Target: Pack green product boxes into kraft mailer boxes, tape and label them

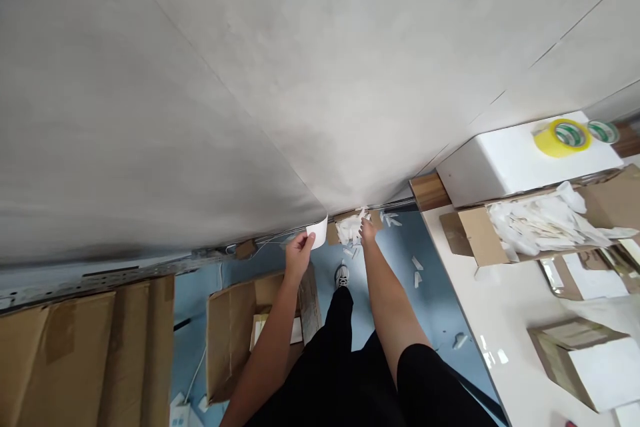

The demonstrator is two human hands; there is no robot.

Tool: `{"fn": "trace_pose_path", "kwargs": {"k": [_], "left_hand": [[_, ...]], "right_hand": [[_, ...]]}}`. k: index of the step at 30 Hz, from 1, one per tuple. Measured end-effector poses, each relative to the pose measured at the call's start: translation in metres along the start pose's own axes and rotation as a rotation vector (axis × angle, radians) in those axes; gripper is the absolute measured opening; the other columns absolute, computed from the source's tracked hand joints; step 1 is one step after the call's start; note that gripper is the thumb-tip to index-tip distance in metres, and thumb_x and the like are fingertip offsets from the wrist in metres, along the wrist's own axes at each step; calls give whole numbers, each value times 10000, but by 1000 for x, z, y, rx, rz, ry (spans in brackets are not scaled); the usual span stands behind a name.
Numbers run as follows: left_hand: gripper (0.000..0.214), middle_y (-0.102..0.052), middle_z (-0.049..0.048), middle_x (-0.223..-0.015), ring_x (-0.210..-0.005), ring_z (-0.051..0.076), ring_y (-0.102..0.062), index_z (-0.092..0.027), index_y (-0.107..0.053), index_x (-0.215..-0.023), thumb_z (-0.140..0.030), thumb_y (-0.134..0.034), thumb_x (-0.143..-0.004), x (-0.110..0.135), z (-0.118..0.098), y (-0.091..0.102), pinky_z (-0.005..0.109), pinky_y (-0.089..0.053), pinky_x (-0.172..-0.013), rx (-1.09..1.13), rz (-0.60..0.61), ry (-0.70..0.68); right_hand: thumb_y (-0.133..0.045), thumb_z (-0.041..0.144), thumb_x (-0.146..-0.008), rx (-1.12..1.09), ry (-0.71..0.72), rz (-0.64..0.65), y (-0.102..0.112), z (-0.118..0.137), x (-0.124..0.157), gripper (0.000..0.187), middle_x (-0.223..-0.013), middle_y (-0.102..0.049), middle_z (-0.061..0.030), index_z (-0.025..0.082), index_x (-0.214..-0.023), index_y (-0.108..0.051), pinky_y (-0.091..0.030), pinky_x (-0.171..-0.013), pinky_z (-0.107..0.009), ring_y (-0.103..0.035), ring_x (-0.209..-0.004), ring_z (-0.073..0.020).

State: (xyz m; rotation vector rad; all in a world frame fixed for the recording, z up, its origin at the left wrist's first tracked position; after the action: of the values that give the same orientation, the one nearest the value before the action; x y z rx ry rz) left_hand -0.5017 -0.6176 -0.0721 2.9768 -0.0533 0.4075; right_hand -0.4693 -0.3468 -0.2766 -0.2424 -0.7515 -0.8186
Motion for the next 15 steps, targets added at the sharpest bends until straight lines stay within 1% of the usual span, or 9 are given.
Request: {"fn": "trace_pose_path", "kwargs": {"k": [3, 5, 7, 9, 11, 13, 15], "left_hand": [[425, -637, -2, -701, -662, 144, -552, -169, -746, -825, -591, -703, -845, -1, -6, -13, 249, -429, -645, 8, 27, -11], [430, -656, 7, -721, -678, 152, -569, -169, -753, -850, -597, -708, -838, -1, -15, -30, 252, -446, -660, 10, 59, -34], [419, -665, 14, -731, -690, 158, -582, -170, -751, -841, -586, -699, -853, 2, -29, -51, 255, -458, -668, -9, 100, -86], [383, -666, 17, -735, -697, 158, -589, -175, -749, -831, -546, -672, -891, 8, -49, -77, 256, -467, -676, -51, 147, -178], [335, -668, 18, -745, -702, 155, -596, -184, -750, -830, -485, -645, -931, 20, -73, -108, 258, -478, -692, -105, 208, -307], [293, -676, 21, -765, -711, 153, -607, -194, -752, -832, -430, -632, -957, 38, -96, -143, 262, -493, -709, -150, 289, -448], [258, -694, 31, -806, -740, 156, -630, -203, -759, -846, -392, -632, -969, 62, -116, -180, 269, -513, -722, -170, 378, -576]], "right_hand": [[-761, 522, -704, -100, -36, -3, 15, 10, 18, 342, -871, -728, -59, 235, -827, -619, -525, -714, -298, -688, -863, -217], [-767, 512, -697, -172, -12, 19, 26, 23, 37, 339, -907, -743, -56, 238, -853, -642, -527, -746, -300, -696, -900, -220], [-774, 517, -695, -215, 39, 33, 41, 42, 63, 340, -879, -743, -39, 236, -843, -652, -523, -740, -290, -694, -868, -207], [-779, 534, -717, -263, 158, 91, 56, 69, 96, 342, -812, -724, -25, 225, -787, -649, -507, -714, -278, -676, -807, -191], [-766, 563, -767, -272, 279, 137, 77, 99, 132, 374, -737, -694, -14, 216, -712, -637, -491, -688, -269, -643, -735, -170], [-759, 579, -805, -293, 360, 165, 103, 125, 165, 396, -733, -698, -17, 211, -701, -659, -495, -698, -273, -635, -721, -163], [-757, 591, -818, -332, 414, 156, 137, 147, 192, 389, -775, -722, -28, 210, -754, -712, -503, -717, -283, -648, -743, -170]]}}
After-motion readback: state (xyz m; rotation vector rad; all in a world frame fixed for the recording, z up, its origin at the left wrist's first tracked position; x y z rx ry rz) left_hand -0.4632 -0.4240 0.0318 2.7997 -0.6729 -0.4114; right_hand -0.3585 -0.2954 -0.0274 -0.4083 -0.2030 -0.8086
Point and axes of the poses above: each hand's wrist, its own x-axis away from the middle knuckle, its own y-axis out of the back of the hand, z = x × y, the point moved 8 cm from there along -x, towards the middle knuckle
